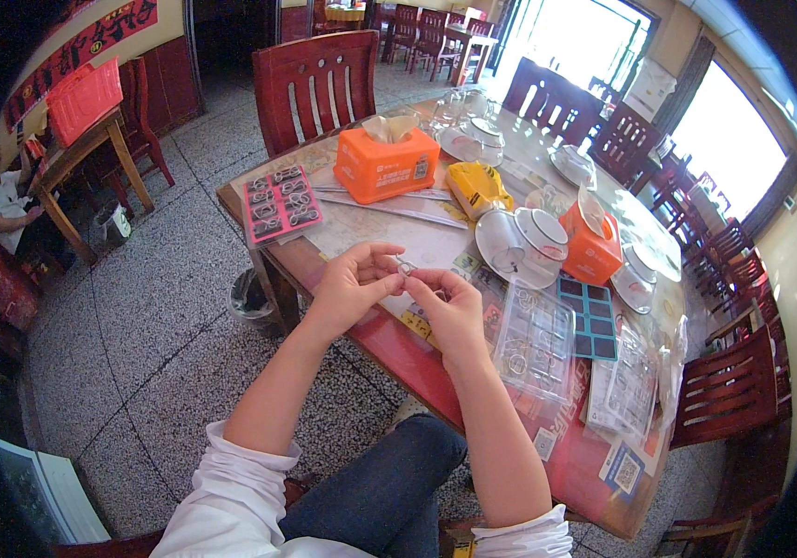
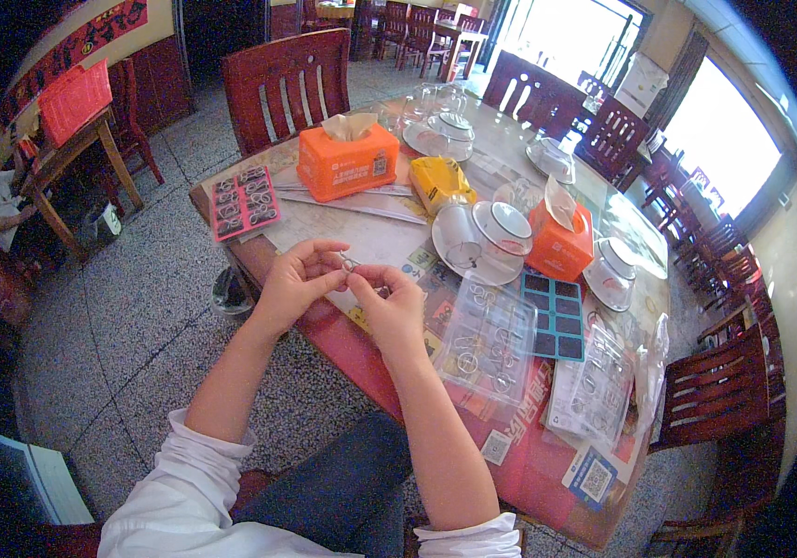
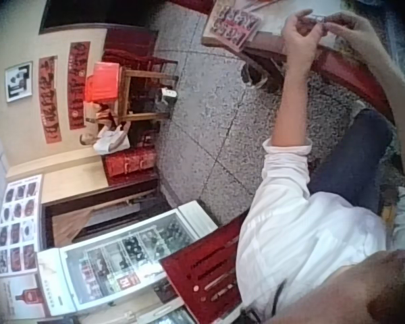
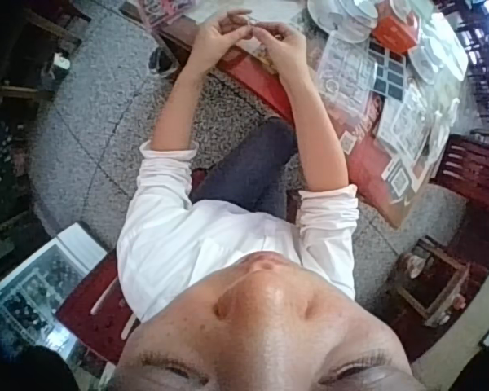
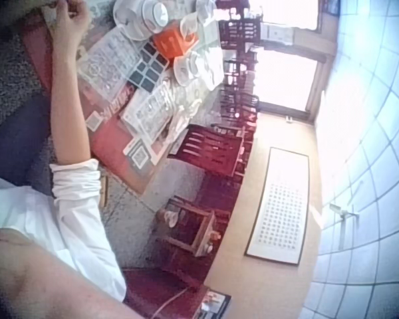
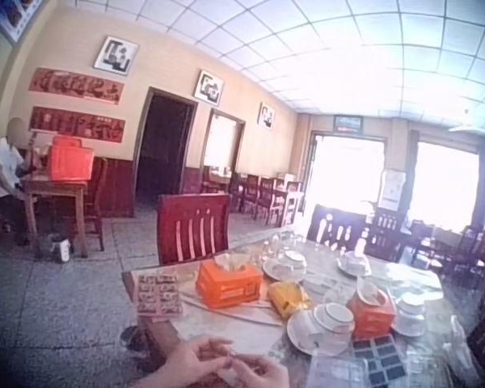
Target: The person sits at a table and assembles small metal keychains by hand. They pick up individual metal rings and links, connect them together, and place the finished items into a clear plastic packaging tray. The person then places the tray into a white shipping bag and moves a stack of yellow packages.
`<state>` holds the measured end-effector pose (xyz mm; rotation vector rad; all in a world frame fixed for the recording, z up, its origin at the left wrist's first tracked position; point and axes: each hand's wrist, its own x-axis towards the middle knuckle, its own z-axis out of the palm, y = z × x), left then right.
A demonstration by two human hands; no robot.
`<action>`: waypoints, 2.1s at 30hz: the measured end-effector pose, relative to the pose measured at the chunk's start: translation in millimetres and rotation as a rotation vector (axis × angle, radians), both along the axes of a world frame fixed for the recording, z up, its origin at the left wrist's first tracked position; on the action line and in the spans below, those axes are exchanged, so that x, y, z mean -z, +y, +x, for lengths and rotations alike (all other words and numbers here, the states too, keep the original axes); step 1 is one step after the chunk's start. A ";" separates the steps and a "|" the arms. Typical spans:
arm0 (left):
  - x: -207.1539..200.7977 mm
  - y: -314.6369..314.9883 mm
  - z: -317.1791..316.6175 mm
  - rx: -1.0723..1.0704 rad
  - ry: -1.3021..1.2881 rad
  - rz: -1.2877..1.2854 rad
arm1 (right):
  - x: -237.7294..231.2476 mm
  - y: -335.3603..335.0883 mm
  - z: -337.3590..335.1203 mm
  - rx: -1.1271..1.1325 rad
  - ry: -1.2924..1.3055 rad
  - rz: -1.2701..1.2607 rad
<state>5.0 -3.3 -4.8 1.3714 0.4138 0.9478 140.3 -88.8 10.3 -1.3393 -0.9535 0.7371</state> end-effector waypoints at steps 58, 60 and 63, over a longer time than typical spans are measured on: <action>0.1 -0.7 -1.3 -0.008 -0.037 0.073 | -13.3 -5.9 9.3 -0.136 0.568 -0.133; 0.9 -0.8 -2.3 -0.023 -0.043 0.070 | -11.7 -4.2 7.0 -0.134 0.542 -0.152; 3.9 0.2 -2.7 -0.036 -0.062 0.071 | -11.6 -2.9 5.5 -0.135 0.477 -0.192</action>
